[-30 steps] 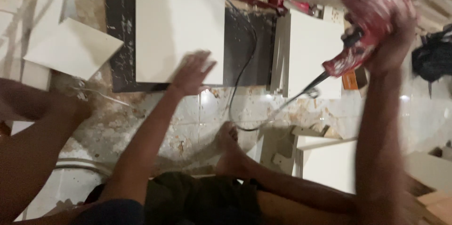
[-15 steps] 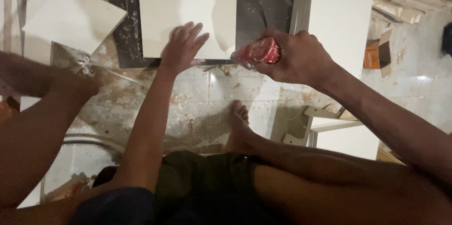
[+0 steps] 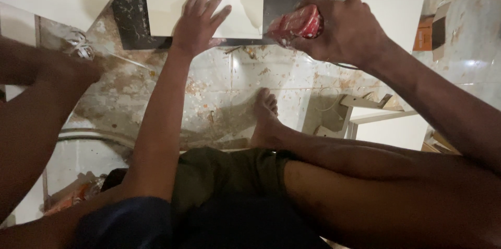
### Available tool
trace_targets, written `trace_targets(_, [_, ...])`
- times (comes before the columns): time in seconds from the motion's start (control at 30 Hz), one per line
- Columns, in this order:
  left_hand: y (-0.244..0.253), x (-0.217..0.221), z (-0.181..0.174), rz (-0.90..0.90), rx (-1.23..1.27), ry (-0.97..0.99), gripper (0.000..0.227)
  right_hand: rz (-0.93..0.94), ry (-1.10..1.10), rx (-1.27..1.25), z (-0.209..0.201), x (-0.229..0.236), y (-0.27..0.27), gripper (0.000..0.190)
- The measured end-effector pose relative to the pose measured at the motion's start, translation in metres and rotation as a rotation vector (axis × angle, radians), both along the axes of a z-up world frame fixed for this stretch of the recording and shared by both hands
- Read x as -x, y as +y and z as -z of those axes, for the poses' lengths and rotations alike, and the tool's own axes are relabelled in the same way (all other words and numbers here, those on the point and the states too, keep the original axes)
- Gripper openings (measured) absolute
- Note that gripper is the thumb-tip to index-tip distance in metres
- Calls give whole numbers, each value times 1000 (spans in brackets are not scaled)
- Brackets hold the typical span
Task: The person uses a red power drill to make holes in white rectangular wood panels. They repeatedly pick up a panel, position it on a black work surface, drill a hole, and then set the panel aside. The process is repeated multiple times with different panels.
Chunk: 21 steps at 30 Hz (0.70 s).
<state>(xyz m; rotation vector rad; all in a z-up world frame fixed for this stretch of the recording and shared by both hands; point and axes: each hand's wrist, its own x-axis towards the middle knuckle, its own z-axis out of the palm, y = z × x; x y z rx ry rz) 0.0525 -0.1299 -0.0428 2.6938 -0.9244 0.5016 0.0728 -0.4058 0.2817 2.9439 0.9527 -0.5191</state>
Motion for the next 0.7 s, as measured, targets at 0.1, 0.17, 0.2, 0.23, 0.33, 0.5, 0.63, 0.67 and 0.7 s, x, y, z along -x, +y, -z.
trace_targets(0.1, [1, 2, -2, 7, 11, 7, 105, 17, -10, -8, 0, 0, 0, 59])
trace_targets(0.17, [1, 2, -5, 13, 5, 20, 107, 51, 1, 0, -2, 0, 0, 59])
trace_targets(0.2, [1, 1, -6, 2, -18, -7, 106, 29, 17, -50, -3, 0, -1, 59])
trace_targets(0.23, [1, 1, -7, -9, -41, -34, 105, 7, 33, -99, -4, 0, -1, 60])
trace_targets(0.33, [1, 2, 0, -4, -39, -8, 104, 121, 41, -3, -3, 4, 1, 62])
trace_targets(0.5, [0, -1, -4, -1, -5, 19, 106, 49, -12, -76, 1, 11, 0, 62])
trace_targets(0.63, [1, 1, -7, 11, 2, 46, 109, 103, -23, -14, 10, 12, -2, 70])
trace_targets(0.67, [1, 1, -8, 10, 2, 47, 109, 102, -22, -14, 9, 14, 1, 70])
trace_targets(0.7, [1, 2, -9, 17, 9, 80, 110, 120, -41, 25, 8, 17, 4, 71])
